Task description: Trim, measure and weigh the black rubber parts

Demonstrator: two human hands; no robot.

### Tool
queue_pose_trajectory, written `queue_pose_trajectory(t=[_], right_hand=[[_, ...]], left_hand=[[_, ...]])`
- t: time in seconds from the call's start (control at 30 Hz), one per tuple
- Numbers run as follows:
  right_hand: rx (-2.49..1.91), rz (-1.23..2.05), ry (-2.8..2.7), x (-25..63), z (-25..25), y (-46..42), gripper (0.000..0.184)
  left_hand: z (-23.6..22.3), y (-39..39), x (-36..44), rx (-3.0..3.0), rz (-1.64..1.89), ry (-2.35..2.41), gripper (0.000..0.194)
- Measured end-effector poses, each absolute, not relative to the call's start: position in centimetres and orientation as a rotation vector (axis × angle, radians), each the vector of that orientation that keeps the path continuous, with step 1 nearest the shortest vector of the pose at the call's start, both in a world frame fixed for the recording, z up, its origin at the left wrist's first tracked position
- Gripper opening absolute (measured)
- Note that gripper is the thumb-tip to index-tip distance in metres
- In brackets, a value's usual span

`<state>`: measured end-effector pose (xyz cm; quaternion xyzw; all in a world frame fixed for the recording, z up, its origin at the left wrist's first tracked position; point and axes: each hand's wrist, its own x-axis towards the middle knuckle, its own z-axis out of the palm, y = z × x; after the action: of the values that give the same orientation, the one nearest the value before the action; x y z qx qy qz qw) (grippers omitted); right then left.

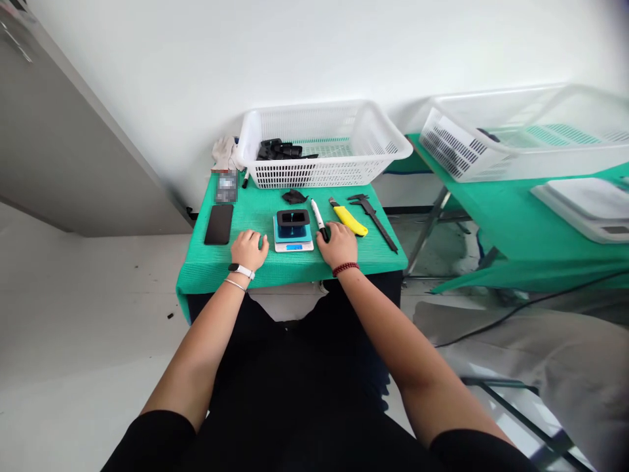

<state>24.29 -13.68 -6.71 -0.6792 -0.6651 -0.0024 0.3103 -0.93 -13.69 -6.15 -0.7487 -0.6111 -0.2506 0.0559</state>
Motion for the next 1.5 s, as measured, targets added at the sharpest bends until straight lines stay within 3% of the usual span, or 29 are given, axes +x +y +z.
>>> queue_pose_trajectory(t=[0.67,1.5], right_hand=[[-1.811,0.020,-1.712,24.07,-6.68,-13.76,0.049],[-1.771,-0.042,-1.734,24.29,-6.63,-14.43,0.034]], left_hand=[[-6.17,-13.56,-1.08,-2.230,-0.777,-1.856,0.033],[-5.38,-14.07,-1.32,-2.274,-0.769,-1.803,0.028]])
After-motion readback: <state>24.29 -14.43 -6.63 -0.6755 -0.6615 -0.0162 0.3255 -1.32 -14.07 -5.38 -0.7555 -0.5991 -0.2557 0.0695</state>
